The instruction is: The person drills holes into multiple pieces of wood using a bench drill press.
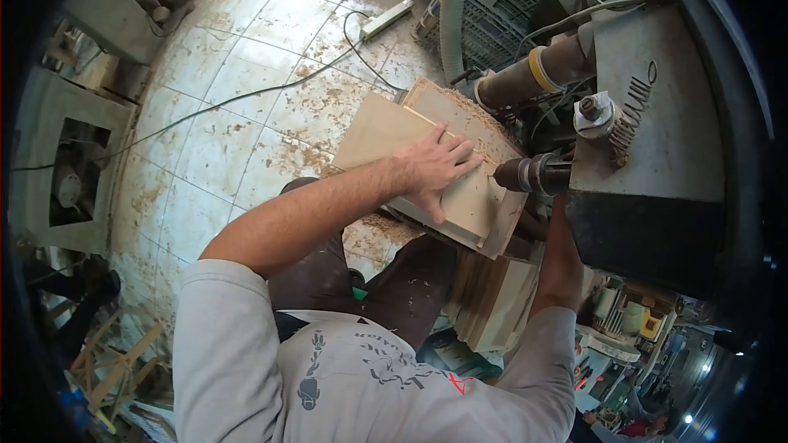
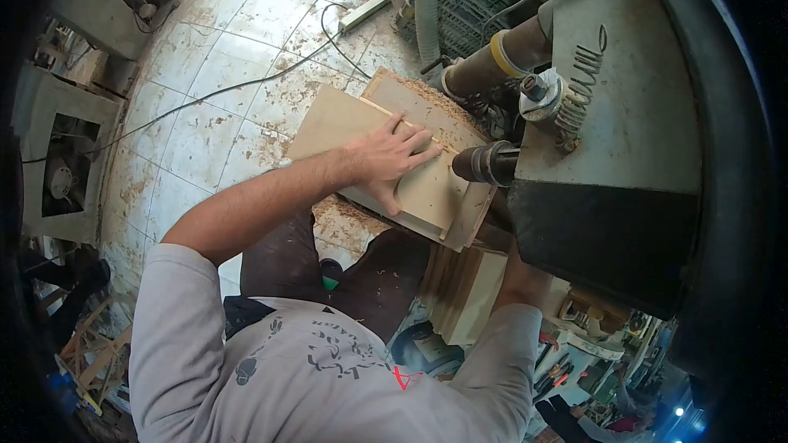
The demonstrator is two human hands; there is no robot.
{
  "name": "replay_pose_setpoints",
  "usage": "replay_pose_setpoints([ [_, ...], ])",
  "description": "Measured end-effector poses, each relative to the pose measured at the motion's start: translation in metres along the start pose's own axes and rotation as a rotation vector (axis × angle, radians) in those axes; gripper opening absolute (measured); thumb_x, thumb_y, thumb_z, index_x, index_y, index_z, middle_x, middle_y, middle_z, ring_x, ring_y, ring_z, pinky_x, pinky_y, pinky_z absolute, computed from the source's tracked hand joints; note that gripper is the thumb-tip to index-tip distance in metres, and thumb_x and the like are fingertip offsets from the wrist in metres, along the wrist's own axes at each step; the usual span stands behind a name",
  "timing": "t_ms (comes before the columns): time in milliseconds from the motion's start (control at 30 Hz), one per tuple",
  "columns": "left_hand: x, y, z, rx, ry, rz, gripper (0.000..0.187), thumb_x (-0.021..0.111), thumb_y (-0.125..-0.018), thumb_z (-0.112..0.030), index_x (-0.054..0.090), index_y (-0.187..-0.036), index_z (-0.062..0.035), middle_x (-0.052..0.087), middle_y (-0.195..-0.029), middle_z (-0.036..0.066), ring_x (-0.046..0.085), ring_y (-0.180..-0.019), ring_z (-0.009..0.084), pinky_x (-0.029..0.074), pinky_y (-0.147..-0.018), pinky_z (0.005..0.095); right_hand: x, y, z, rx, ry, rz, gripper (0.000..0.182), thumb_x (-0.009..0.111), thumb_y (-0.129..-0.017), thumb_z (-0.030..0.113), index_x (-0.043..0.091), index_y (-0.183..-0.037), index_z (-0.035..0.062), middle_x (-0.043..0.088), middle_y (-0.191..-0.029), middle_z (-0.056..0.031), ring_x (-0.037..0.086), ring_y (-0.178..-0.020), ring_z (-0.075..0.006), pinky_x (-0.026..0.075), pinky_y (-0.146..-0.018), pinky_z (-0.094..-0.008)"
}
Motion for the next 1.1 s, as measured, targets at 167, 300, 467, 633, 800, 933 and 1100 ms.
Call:
replay_pose_setpoints([
  [167,-0.001,0.000,0.000,-0.004,-0.019,0.008,0.124,0.077,-0.050,-0.064,0.025,-0.145,-0.0034,0.035,-0.139,0.023,0.031,-0.133,0.0340,0.016,-0.110,0.0592,0.003,-0.019,0.003,0.023,-0.013,-0.008,0.020,0.053,-0.095,0.024,0.053,-0.092,0.0037,0.054,-0.068,-0.0034,0.050,-0.060,-0.0114,0.041,-0.056,-0.0292],
  [300,0.004,-0.002,0.001,-0.008,-0.037,0.029,0.125,0.075,-0.049,-0.066,0.024,-0.146,-0.0044,0.034,-0.140,0.024,0.031,-0.134,0.0342,0.016,-0.110,0.0592,-0.013,-0.002,0.013,0.025,-0.046,-0.017,0.021,0.053,-0.095,0.025,0.053,-0.095,0.0037,0.054,-0.069,-0.0035,0.050,-0.060,-0.0113,0.041,-0.056,-0.0288],
  [467,0.002,-0.001,0.001,-0.014,-0.037,0.031,0.126,0.075,-0.048,-0.067,0.024,-0.146,-0.0056,0.034,-0.140,0.024,0.032,-0.133,0.0344,0.016,-0.110,0.0595,-0.061,0.076,0.043,0.056,-0.161,-0.006,0.023,0.053,-0.095,0.026,0.053,-0.099,0.0036,0.054,-0.071,-0.0035,0.051,-0.061,-0.0111,0.042,-0.056,-0.0284],
  [633,0.003,0.000,0.001,-0.002,-0.043,0.020,0.126,0.074,-0.048,-0.067,0.024,-0.146,-0.0060,0.033,-0.141,0.024,0.032,-0.133,0.0351,0.016,-0.110,0.0600,-0.143,0.143,0.112,0.411,-0.230,0.290,0.025,0.053,-0.094,0.028,0.053,-0.103,0.0036,0.054,-0.072,-0.0036,0.051,-0.062,-0.0109,0.042,-0.057,-0.0279],
  [800,0.006,0.000,0.003,-0.017,-0.046,0.040,0.123,0.072,-0.052,-0.065,0.020,-0.147,-0.0070,0.031,-0.142,0.025,0.031,-0.134,0.0361,0.015,-0.110,0.0608,-0.237,0.140,0.161,0.344,-0.374,0.363,0.044,0.049,-0.095,0.043,0.051,-0.114,0.0038,0.060,-0.078,-0.0105,0.050,-0.042,-0.0119,0.040,-0.034,-0.0235],
  [933,0.002,0.000,0.001,-0.023,-0.059,0.051,0.122,0.072,-0.053,-0.063,0.020,-0.147,-0.0071,0.031,-0.143,0.025,0.030,-0.134,0.0360,0.016,-0.110,0.0615,-0.287,0.090,0.195,0.253,-0.938,0.722,0.075,0.035,-0.090,0.067,0.049,-0.110,-0.0044,0.057,-0.093,-0.0279,0.056,-0.042,-0.0264,0.048,-0.032,-0.0233],
  [1100,0.003,-0.001,0.000,-0.050,-0.095,0.069,0.121,0.071,-0.053,-0.064,0.020,-0.147,-0.0076,0.030,-0.144,0.023,0.029,-0.136,0.0354,0.014,-0.111,0.0620,-0.320,0.004,0.130,0.453,-1.562,0.053,0.052,0.051,-0.092,0.040,0.050,-0.120,-0.0043,0.055,-0.116,-0.0226,0.053,-0.112,-0.0346,0.049,-0.090,-0.0432],
])
Point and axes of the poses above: each hand's wrist, its own y-axis away from the middle knuckle, its own x-axis out of the palm, z = x × y, the point moved 7 cm from there along -y, towards the middle knuckle
